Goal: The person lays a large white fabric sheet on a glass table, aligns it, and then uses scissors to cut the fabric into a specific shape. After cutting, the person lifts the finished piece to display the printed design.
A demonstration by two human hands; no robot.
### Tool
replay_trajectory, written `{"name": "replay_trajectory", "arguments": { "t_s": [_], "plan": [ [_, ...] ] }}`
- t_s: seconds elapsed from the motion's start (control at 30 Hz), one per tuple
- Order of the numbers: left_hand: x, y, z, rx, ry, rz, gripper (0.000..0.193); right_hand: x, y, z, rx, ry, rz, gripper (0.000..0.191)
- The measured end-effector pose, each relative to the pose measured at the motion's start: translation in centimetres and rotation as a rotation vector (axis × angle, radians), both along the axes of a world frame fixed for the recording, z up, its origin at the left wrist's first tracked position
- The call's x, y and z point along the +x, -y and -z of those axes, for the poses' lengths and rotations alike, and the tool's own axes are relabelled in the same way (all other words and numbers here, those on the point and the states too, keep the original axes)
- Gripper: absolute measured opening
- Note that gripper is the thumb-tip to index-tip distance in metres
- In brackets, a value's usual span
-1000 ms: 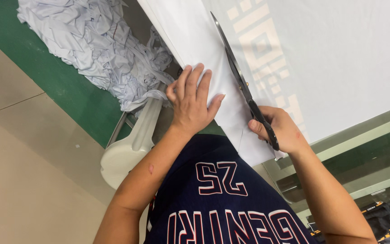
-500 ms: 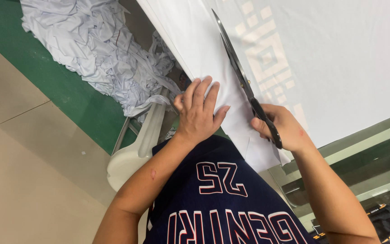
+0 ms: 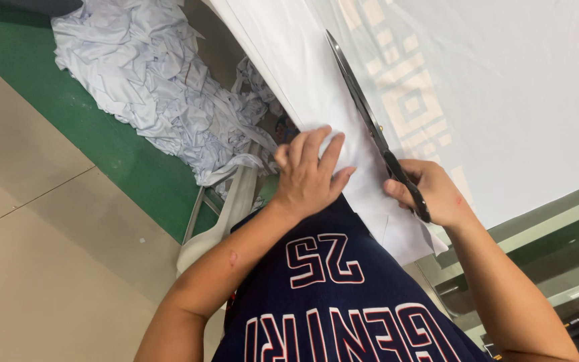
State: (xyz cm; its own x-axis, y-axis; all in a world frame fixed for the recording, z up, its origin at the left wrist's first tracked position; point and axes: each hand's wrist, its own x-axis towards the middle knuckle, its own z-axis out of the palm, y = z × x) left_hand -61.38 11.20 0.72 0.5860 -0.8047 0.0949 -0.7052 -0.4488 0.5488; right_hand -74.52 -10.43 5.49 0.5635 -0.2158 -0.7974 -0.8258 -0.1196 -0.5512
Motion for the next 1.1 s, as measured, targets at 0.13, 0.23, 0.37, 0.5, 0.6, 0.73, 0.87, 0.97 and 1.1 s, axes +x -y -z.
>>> {"name": "replay_trajectory", "arguments": {
  "t_s": [0.13,0.23,0.37,0.5,0.6,0.73,0.87,0.97,1.1],
  "plan": [
    [6.0,1.5,-0.2,0.031,0.048,-0.102,0.062,0.6,0.6,-0.3,0.062,0.014,-0.017,0.063],
    [10.5,2.4,0.2,0.065,0.103,-0.164,0.069,1.9,0.7,0.1,0.066,0.028,-0.02,0.065],
    [12.8,2.7,0.4,0.141,0.075,-0.141,0.072,3.7,0.5,0.6,0.087,0.113,0.005,0.064],
    [13.0,2.7,0.0,0.171,0.038,-0.142,0.071,5.2,0.6,0.3,0.051,0.05,0.006,0.058],
    [13.1,2.7,0.0,0.17,0.024,-0.135,0.071,5.9,0.5,0.0,0.017,-0.001,0.018,0.056],
    [13.2,2.5,0.3,0.154,0.018,-0.134,0.071,6.1,0.0,0.4,-0.04,-0.079,0.032,0.057],
    [13.2,2.4,0.7,0.16,0.021,-0.125,0.071,5.7,0.4,0.3,-0.017,0.004,-0.038,0.06],
    [13.2,2.3,0.7,0.148,0.034,-0.132,0.071,6.1,0.8,0.1,0.022,0.049,-0.054,0.063],
    [13.4,2.2,1.0,0.119,0.044,-0.126,0.069,8.2,0.8,0.0,0.033,0.014,-0.039,0.065]
  ]
}}
